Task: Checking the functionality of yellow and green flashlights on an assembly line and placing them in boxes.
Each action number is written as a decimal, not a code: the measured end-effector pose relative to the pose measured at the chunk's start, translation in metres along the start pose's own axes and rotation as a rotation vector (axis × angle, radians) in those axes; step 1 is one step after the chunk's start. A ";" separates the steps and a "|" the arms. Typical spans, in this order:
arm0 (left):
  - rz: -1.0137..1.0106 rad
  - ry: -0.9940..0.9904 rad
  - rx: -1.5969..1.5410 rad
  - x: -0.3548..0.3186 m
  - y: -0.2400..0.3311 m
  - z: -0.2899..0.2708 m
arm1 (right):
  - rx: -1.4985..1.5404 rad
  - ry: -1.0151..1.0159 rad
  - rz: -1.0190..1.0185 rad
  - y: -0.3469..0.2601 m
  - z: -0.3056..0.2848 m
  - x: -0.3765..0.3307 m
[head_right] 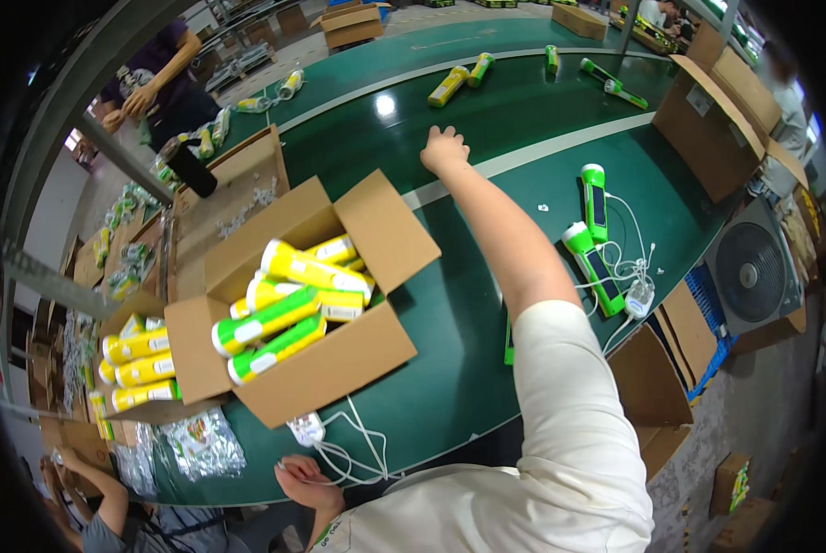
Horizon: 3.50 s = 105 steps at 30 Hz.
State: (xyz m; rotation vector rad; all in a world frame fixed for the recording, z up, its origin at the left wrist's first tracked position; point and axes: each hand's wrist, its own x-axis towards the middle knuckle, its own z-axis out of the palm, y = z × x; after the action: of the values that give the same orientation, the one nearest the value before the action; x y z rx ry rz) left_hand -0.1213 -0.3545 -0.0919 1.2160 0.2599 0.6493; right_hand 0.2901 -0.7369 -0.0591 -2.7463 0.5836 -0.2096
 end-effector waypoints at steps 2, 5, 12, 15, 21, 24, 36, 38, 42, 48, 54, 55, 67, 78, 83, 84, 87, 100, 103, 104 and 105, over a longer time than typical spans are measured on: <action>-0.049 -0.022 0.033 0.002 -0.001 0.003 | -0.039 -0.010 0.061 0.002 0.013 0.027; -0.084 -0.041 0.084 0.003 -0.010 -0.001 | -0.172 0.122 0.090 0.021 0.034 0.064; -0.070 0.176 0.208 0.010 -0.042 -0.017 | -0.261 0.258 0.001 0.005 0.050 0.128; -0.010 0.220 0.232 0.033 -0.045 0.016 | -0.253 0.196 -0.044 0.001 0.052 0.151; -0.014 0.196 0.270 0.041 -0.073 0.009 | -0.461 0.292 0.017 0.011 0.071 0.177; -0.044 0.176 0.271 0.036 -0.075 0.013 | -0.253 0.360 -0.094 -0.003 0.067 0.149; -0.075 0.083 0.268 0.001 -0.015 -0.001 | 1.726 -0.442 0.400 0.011 -0.074 -0.008; -0.070 -0.009 0.227 0.000 -0.010 -0.002 | 1.929 -0.332 0.273 0.023 -0.098 -0.065; -0.043 -0.165 0.175 0.004 -0.005 0.001 | 1.997 -0.263 -0.132 0.050 -0.138 -0.183; -0.021 -0.144 0.046 0.003 -0.008 -0.003 | 1.926 -0.461 0.012 0.061 -0.143 -0.328; 0.004 -0.188 0.072 0.002 -0.009 -0.012 | 1.937 -0.715 0.085 0.029 -0.107 -0.414; 0.002 -0.196 0.071 0.001 -0.009 -0.012 | 1.947 -0.743 0.109 0.025 -0.100 -0.425; 0.051 -0.223 0.106 0.001 -0.015 -0.016 | 1.757 -0.796 0.420 -0.012 -0.089 -0.463; 0.042 -0.307 0.077 -0.002 -0.011 -0.021 | 1.883 -1.070 0.541 -0.016 -0.076 -0.468; 0.049 -0.327 0.091 -0.002 -0.011 -0.021 | 1.914 -1.099 0.543 -0.016 -0.076 -0.475; 0.049 -0.328 0.093 -0.002 -0.011 -0.020 | 1.934 -1.117 0.544 -0.015 -0.076 -0.475; 0.056 -0.335 0.115 -0.004 -0.009 -0.020 | 1.989 -1.157 0.535 -0.010 -0.075 -0.472; 0.023 -0.885 0.840 -0.039 0.066 0.043 | 1.998 -0.420 0.176 -0.016 -0.051 -0.472; -0.023 -0.890 0.851 -0.039 0.066 0.049 | 1.994 -0.366 0.095 -0.024 -0.051 -0.479; -0.100 -0.891 0.732 -0.038 0.063 0.047 | 1.973 -0.311 0.019 -0.027 -0.051 -0.480; -0.089 -0.880 0.744 -0.040 0.058 0.043 | 1.953 -0.252 -0.057 -0.028 -0.052 -0.483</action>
State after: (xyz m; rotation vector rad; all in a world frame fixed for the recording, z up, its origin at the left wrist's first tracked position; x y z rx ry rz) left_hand -0.1494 -0.4002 -0.0296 2.0664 -0.2148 -0.1365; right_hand -0.1471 -0.5256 -0.0373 -0.8487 0.0245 -0.2291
